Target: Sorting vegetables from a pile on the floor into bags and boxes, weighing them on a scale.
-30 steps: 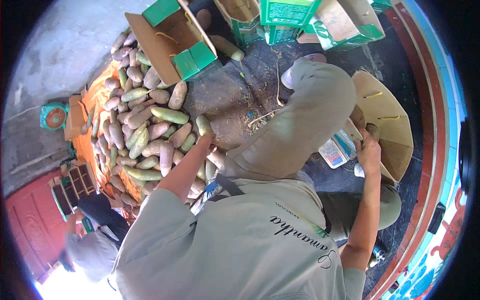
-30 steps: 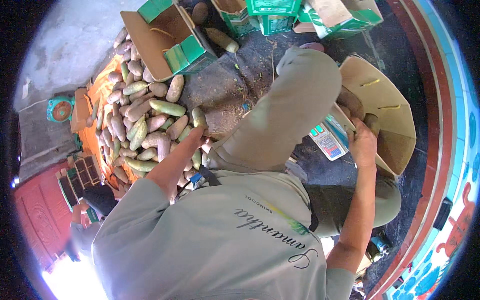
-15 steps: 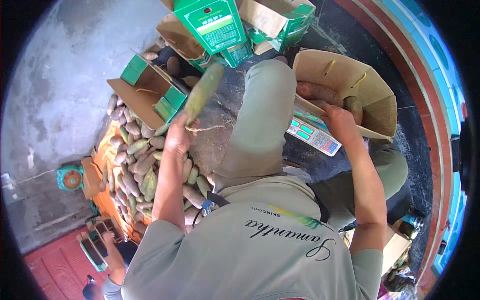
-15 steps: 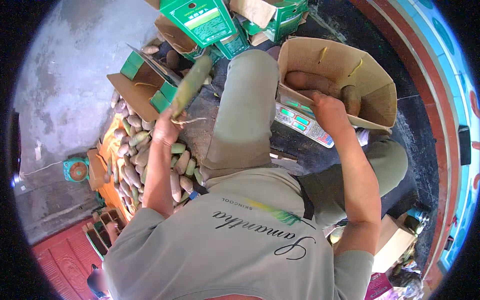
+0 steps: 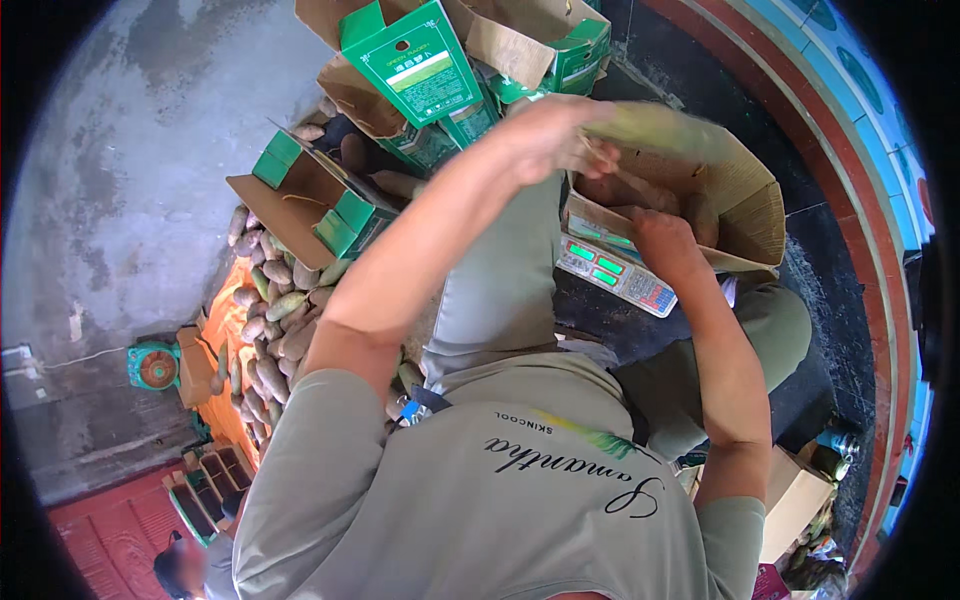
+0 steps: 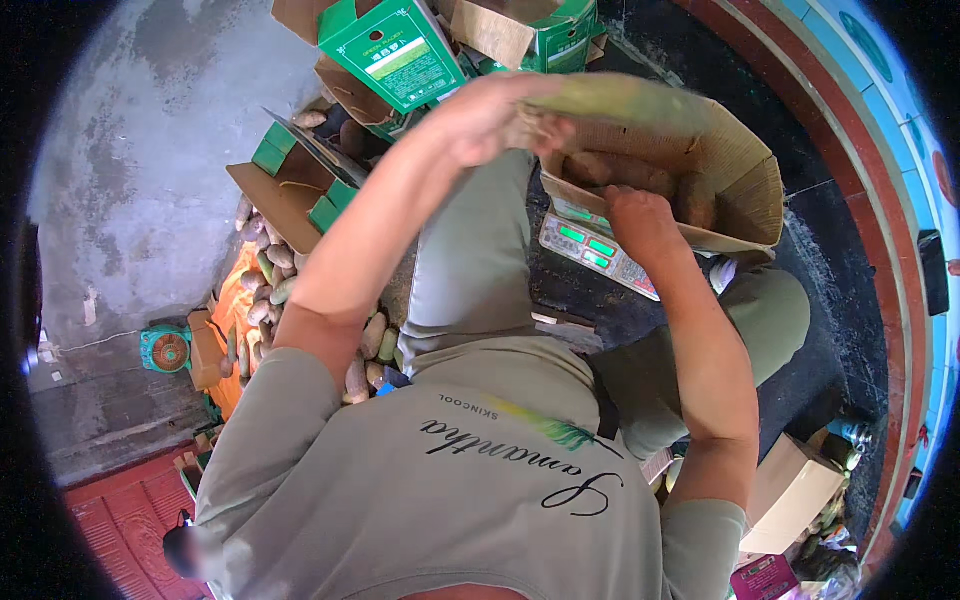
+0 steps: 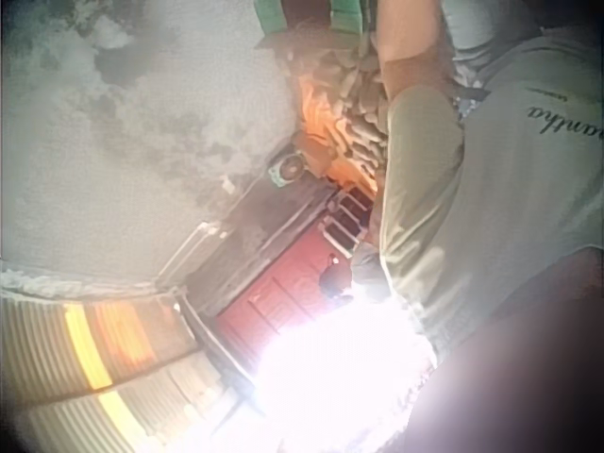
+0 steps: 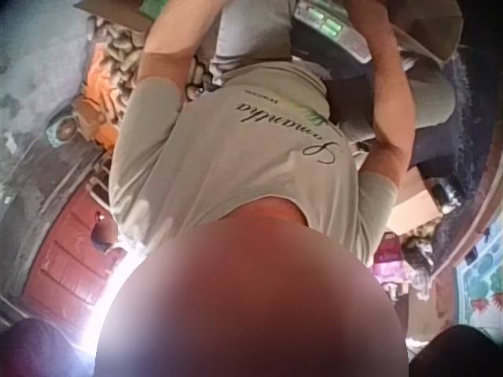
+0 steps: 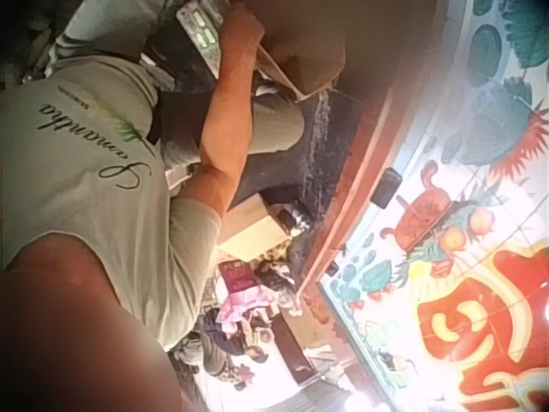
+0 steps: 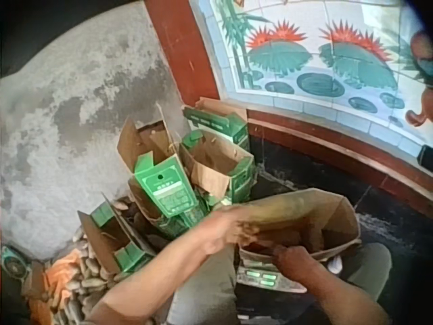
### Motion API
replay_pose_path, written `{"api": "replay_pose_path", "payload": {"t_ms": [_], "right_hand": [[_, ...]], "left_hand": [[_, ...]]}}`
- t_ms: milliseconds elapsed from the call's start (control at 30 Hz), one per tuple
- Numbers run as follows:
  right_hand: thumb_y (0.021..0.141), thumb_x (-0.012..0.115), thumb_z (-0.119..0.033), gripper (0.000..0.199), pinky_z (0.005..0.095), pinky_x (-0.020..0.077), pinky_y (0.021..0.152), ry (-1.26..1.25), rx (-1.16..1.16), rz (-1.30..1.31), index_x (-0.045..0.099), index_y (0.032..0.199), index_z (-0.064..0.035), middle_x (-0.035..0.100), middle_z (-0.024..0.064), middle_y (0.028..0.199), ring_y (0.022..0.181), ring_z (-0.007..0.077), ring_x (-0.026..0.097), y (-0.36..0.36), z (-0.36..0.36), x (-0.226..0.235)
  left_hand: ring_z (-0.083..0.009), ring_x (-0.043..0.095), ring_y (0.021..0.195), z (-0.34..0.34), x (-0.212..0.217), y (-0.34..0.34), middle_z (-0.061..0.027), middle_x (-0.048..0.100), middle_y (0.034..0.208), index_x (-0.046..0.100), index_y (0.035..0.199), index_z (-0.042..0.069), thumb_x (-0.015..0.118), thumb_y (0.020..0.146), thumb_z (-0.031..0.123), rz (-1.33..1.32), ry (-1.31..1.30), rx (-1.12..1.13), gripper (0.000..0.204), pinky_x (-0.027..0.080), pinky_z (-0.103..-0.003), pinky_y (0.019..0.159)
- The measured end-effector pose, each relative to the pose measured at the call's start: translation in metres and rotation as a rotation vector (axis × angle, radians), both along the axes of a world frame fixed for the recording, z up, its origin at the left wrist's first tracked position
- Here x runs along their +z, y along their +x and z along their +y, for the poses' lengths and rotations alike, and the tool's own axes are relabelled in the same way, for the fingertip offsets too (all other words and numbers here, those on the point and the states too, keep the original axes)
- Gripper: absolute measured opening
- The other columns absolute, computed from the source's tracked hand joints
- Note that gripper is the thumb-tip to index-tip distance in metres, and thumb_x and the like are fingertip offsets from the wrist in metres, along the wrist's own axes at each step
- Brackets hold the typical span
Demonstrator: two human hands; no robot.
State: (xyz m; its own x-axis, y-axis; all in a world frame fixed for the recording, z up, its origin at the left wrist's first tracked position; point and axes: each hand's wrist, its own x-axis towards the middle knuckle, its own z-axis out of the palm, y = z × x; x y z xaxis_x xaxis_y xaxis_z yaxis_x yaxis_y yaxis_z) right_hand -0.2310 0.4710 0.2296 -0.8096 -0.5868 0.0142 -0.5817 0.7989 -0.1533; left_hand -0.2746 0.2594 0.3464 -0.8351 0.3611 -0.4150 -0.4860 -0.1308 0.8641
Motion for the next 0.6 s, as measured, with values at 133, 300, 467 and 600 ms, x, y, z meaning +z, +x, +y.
{"api": "replay_pose_path", "payload": {"t_ms": [133,300,467,600], "right_hand": [[0.077,0.047,-0.006,0.011,0.0366,0.0505,0.058,0.058,-0.009,-0.026,0.056,0.084,-0.006,0.062,0.0135,0.078,0.071,0.0282,0.063,0.0,0.0,0.0],[0.079,0.046,-0.007,0.011,0.0382,0.0504,0.058,0.056,0.033,0.033,0.053,0.087,-0.0061,0.062,0.0132,0.075,0.07,0.0283,0.063,-0.002,0.001,-0.004],[0.079,0.046,-0.007,0.012,0.0414,0.0496,0.059,0.021,0.068,-0.017,0.053,0.088,-0.0058,0.061,0.0148,0.076,0.071,0.0307,0.062,-0.001,0.0,-0.004],[0.077,0.051,-0.006,0.019,0.0435,0.0478,0.065,0.003,0.04,-0.112,0.053,0.096,-0.0041,0.061,0.018,0.079,0.076,0.0342,0.06,-0.004,0.001,0.001]], "left_hand": [[-0.0246,0.062,0.085,0.017,-0.013,0.0,-0.0177,0.059,0.101,0.05,0.112,-0.002,0.053,0.086,0.022,0.162,-0.064,0.008,0.036,0.049,-0.031,0.071],[-0.0238,0.06,0.092,-0.034,-0.002,0.026,-0.017,0.058,0.107,0.05,0.114,-0.002,0.051,0.088,0.018,0.445,-0.162,0.254,0.033,0.047,-0.03,0.08],[-0.0198,0.06,0.09,-0.133,-0.044,0.069,-0.012,0.06,0.103,0.055,0.107,0.002,0.05,0.089,0.02,0.373,-0.41,0.536,0.026,0.046,-0.029,0.078],[-0.0126,0.061,0.076,-0.21,-0.132,0.137,-0.0064,0.064,0.085,0.058,0.102,0.005,0.056,0.085,0.026,0.096,-0.907,0.471,0.028,0.046,-0.027,0.067]]}}
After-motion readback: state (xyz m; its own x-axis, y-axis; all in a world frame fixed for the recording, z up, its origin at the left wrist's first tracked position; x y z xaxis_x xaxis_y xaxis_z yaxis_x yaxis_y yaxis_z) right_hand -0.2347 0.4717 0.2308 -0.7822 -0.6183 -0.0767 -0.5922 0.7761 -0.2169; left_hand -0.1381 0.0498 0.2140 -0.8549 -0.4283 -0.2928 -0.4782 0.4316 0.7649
